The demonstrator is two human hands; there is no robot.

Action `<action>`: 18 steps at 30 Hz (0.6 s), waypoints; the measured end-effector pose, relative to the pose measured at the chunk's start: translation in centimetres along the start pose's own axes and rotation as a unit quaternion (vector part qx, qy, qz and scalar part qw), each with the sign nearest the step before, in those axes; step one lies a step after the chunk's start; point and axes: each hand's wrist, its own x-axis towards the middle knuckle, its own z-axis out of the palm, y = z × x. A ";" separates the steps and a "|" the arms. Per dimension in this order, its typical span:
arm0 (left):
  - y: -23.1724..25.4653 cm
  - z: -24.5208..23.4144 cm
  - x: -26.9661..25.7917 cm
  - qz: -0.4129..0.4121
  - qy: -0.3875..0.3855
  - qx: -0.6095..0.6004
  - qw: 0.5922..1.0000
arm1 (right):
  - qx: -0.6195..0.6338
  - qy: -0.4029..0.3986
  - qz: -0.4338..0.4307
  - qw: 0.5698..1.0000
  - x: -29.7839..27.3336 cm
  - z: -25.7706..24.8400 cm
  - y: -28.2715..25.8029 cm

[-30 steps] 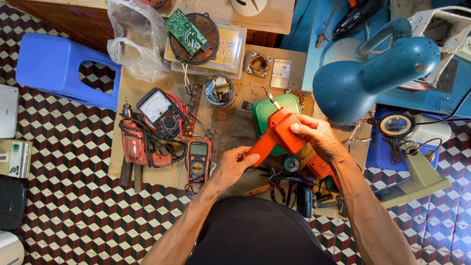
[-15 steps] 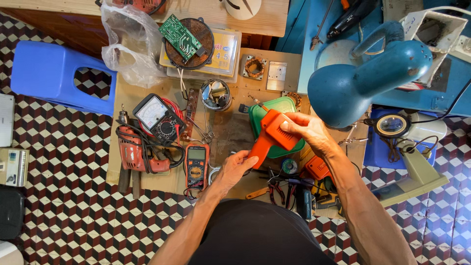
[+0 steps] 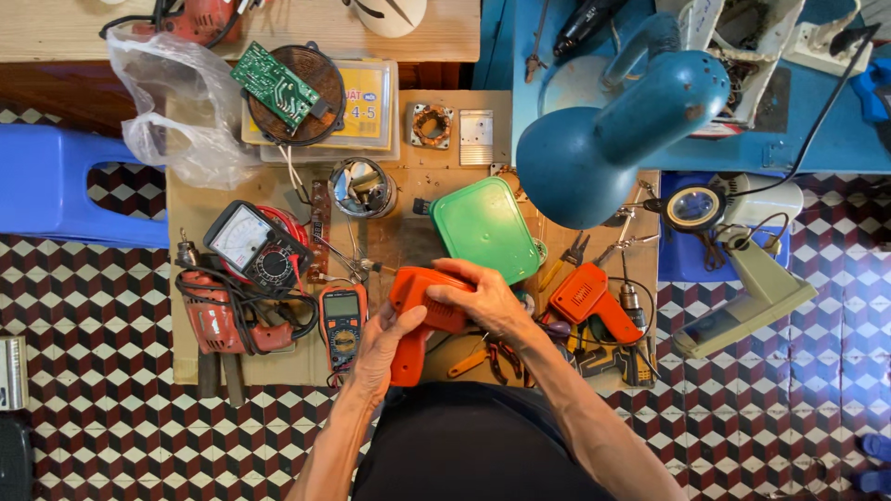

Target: The person disassembles an orange glue gun, removes the internal components, and uses a multimeter to test the electrical connections. They then reassemble the glue gun and place it on the workbench.

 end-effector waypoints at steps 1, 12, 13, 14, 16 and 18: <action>-0.2 -0.2 0.0 0.008 0.009 -0.007 1.000 | 0.019 0.017 -0.023 0.999 -0.4 0.1 0.4; 0.0 -3.9 -1.1 0.071 0.121 -0.077 0.987 | 0.036 0.381 -0.011 0.924 -8.1 -9.5 6.1; 0.2 -4.0 -1.3 0.076 0.131 -0.079 0.985 | 0.032 0.390 -0.024 0.920 -8.1 -9.9 6.5; 0.4 -4.1 -1.4 0.081 0.136 -0.085 0.984 | 0.041 0.391 -0.031 0.919 -7.6 -10.0 6.8; 0.3 -4.3 -1.7 0.090 0.149 -0.099 0.980 | 0.058 0.390 -0.041 0.918 -6.8 -10.2 7.0; -0.2 -4.5 -2.1 0.107 0.164 -0.125 0.973 | 0.007 0.389 -0.068 0.919 -6.2 -9.6 6.4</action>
